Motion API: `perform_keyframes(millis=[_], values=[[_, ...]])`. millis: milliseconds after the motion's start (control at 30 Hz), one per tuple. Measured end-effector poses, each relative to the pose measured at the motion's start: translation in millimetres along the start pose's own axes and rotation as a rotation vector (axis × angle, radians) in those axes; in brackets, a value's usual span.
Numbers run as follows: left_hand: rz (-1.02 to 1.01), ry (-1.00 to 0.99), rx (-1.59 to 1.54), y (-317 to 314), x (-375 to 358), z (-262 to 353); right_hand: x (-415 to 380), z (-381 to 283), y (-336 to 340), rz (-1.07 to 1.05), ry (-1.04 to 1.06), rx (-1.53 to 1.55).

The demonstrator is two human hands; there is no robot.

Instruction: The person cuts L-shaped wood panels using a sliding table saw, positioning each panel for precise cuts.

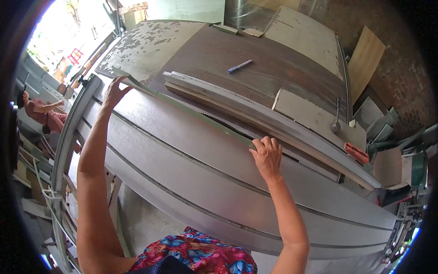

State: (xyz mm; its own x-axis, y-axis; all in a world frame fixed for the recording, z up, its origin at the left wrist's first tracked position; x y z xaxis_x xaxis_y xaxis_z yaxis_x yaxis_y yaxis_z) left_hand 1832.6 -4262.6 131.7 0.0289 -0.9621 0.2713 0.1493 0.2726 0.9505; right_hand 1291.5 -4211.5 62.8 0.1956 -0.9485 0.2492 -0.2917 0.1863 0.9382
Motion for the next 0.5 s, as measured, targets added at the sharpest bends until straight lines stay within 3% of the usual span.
perform_keyframes(millis=[133, 233, 333, 500], values=[[0.114, 0.007, 0.065, 1, 7, -17, 6, -19, -7, 0.004, -0.008, 0.025], [0.002, 0.034, 0.112, -6, 13, -30, 12, -34, -12, 0.003, -0.016, 0.029], [0.055, 0.022, 0.015, -6, 19, -38, 17, -45, -18, -0.004, -0.023, 0.024], [0.057, -0.134, -0.025, -18, 37, -70, 25, -66, -24, 0.006, -0.029, 0.033]])
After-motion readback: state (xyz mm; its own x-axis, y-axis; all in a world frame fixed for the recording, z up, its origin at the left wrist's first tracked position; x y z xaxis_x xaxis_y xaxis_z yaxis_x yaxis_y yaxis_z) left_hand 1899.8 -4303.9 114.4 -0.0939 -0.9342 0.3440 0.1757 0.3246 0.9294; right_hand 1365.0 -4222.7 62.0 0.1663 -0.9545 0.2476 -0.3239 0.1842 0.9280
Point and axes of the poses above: each hand's wrist, its own x-axis towards the middle knuckle, its own y-axis out of the back of the hand, z = x × y, the point moved 5 cm from there along x, towards the middle knuckle, and after that the axes turned 13 degrees about -y, right-handed, at the moved point
